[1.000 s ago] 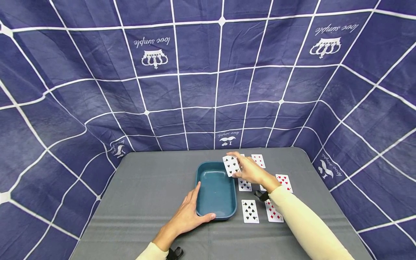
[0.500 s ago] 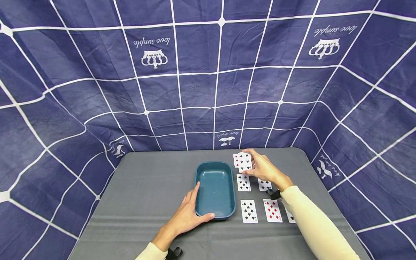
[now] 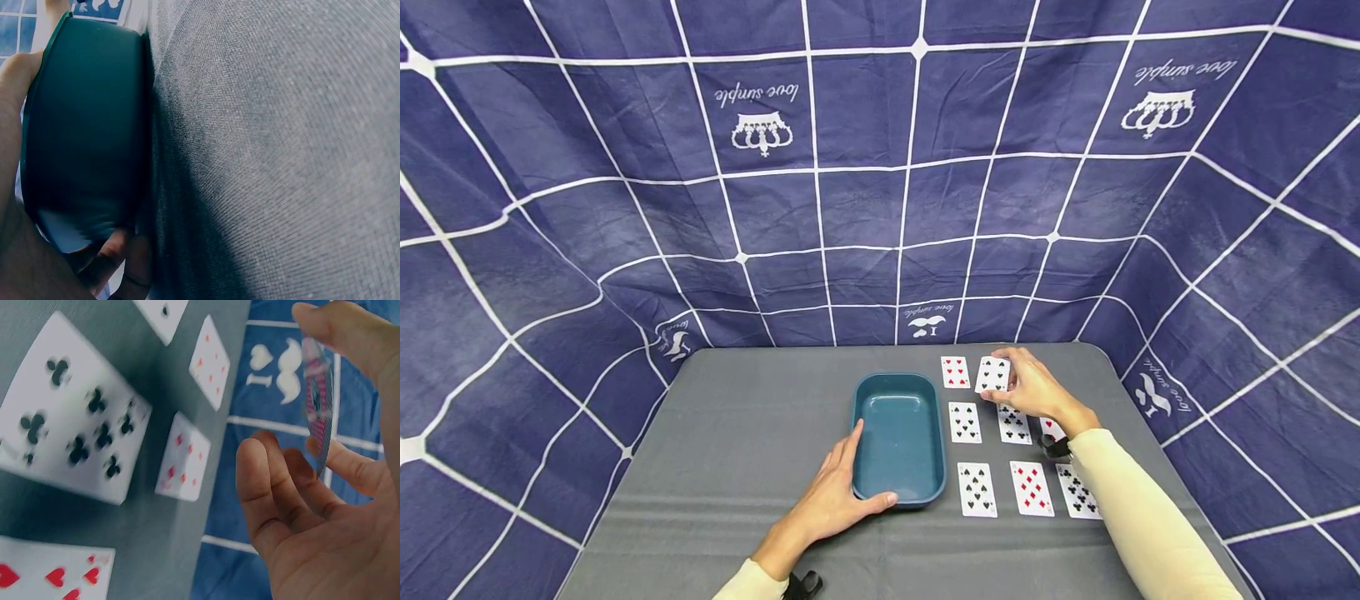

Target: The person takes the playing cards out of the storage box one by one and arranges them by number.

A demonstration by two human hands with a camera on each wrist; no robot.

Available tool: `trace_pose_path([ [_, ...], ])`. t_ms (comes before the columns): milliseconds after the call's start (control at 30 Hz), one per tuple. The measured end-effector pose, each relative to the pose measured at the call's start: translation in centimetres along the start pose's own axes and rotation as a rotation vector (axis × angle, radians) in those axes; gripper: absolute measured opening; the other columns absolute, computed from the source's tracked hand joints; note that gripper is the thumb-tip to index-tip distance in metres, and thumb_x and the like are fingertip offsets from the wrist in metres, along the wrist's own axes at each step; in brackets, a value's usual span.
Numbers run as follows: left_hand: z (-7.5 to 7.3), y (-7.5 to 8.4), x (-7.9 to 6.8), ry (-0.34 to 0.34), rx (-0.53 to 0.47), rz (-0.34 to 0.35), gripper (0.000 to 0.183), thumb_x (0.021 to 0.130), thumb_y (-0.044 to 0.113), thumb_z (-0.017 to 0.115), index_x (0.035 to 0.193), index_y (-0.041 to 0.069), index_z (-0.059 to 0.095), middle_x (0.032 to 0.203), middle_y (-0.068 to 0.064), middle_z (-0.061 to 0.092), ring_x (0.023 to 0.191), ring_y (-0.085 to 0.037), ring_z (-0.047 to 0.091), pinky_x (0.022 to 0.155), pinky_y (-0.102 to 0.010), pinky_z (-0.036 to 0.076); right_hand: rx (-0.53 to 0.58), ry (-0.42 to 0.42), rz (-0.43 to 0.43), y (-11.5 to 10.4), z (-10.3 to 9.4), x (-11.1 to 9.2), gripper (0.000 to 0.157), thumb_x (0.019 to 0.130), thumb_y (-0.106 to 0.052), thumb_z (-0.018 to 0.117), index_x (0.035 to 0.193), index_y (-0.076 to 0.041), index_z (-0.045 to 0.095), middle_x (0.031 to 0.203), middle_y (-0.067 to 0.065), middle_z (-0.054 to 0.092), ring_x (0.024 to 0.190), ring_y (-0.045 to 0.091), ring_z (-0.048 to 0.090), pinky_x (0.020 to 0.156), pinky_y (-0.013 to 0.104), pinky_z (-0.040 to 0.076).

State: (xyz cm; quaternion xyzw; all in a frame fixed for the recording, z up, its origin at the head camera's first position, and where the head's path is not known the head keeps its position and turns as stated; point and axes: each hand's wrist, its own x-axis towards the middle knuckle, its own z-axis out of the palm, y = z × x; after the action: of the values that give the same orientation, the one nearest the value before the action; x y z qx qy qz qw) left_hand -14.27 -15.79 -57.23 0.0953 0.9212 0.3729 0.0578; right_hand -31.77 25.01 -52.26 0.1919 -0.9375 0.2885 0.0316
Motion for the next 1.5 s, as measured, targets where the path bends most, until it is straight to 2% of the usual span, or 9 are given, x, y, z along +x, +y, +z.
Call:
trace_pose_path([
  [133,0.0,0.1,0.0,0.002,0.001,0.0,0.138,0.088,0.076,0.091,0.19,0.024,0.014,0.182,-0.018,0.045,0.166,-0.044,0.048,0.125,-0.071,0.049,-0.015,0.006,0.044,1.3,-0.2,-0.3,0.085,0.092,-0.044,0.098,0.154,0.004,0.065,0.11,0.014,0.063,0.098,0.022,0.061,0.093,0.043,0.051],
  [300,0.0,0.0,0.0,0.002,0.008,0.003,0.139,0.088,0.078,0.091,0.19,0.024,0.014,0.182,-0.018,0.046,0.165,-0.043,0.049,0.125,-0.071,0.05,-0.03,0.005,0.037,2.8,-0.2,-0.7,0.08,0.098,-0.039,0.094,0.153,0.01,0.066,0.117,0.019,0.062,0.104,0.027,0.06,0.093,0.045,0.05],
  [633,0.0,0.2,0.0,0.004,-0.006,0.003,0.137,0.088,0.075,0.092,0.19,0.026,0.016,0.182,-0.018,0.045,0.166,-0.044,0.047,0.126,-0.072,0.049,-0.024,-0.014,0.049,5.8,-0.3,-1.4,0.064,0.108,-0.032,0.087,0.154,0.006,0.064,0.145,0.036,0.063,0.125,0.052,0.063,0.11,0.072,0.049],
  [767,-0.1,0.3,0.0,0.004,-0.007,-0.005,0.136,0.088,0.074,0.092,0.19,0.027,0.016,0.182,-0.018,0.045,0.167,-0.044,0.047,0.126,-0.072,0.049,-0.028,-0.014,0.049,6.7,-0.4,-1.5,0.058,0.11,-0.03,0.083,0.153,0.006,0.065,0.149,0.038,0.064,0.131,0.058,0.06,0.115,0.076,0.045],
  [967,-0.2,0.2,-0.1,0.009,-0.008,-0.004,0.136,0.088,0.074,0.093,0.19,0.027,0.015,0.181,-0.019,0.046,0.166,-0.045,0.047,0.126,-0.073,0.049,-0.058,-0.025,0.074,7.7,-0.5,-1.6,0.054,0.113,-0.029,0.08,0.151,0.006,0.064,0.153,0.04,0.064,0.142,0.064,0.056,0.121,0.077,0.042],
  [1167,-0.1,0.1,-0.1,0.006,-0.006,0.0,0.136,0.088,0.075,0.091,0.19,0.026,0.016,0.181,-0.02,0.045,0.166,-0.046,0.047,0.125,-0.074,0.049,-0.083,-0.042,0.097,9.1,-0.5,-1.8,0.052,0.112,-0.027,0.08,0.148,0.007,0.065,0.152,0.042,0.064,0.138,0.066,0.056,0.119,0.078,0.042],
  [1267,-0.1,0.1,-0.1,0.005,-0.006,0.002,0.135,0.088,0.075,0.091,0.19,0.028,0.015,0.181,-0.02,0.045,0.166,-0.045,0.047,0.125,-0.074,0.049,-0.075,-0.021,0.055,10.5,-0.2,-1.7,0.046,0.11,-0.028,0.081,0.139,0.006,0.069,0.148,0.042,0.065,0.134,0.066,0.057,0.115,0.076,0.043],
  [1367,-0.1,0.0,-0.1,0.011,-0.007,0.006,0.135,0.088,0.075,0.091,0.19,0.028,0.016,0.181,-0.019,0.046,0.166,-0.045,0.048,0.125,-0.073,0.049,-0.067,0.03,-0.021,12.7,0.6,-1.4,0.041,0.11,-0.036,0.081,0.128,0.0,0.073,0.14,0.039,0.069,0.128,0.062,0.06,0.11,0.068,0.044],
  [1500,-0.1,0.0,-0.1,0.015,-0.004,0.006,0.135,0.088,0.076,0.091,0.19,0.026,0.017,0.181,-0.019,0.046,0.165,-0.044,0.048,0.125,-0.073,0.05,-0.065,0.069,-0.072,15.5,1.8,-0.7,0.038,0.108,-0.043,0.083,0.124,-0.009,0.075,0.141,0.035,0.072,0.13,0.058,0.062,0.109,0.061,0.043],
])
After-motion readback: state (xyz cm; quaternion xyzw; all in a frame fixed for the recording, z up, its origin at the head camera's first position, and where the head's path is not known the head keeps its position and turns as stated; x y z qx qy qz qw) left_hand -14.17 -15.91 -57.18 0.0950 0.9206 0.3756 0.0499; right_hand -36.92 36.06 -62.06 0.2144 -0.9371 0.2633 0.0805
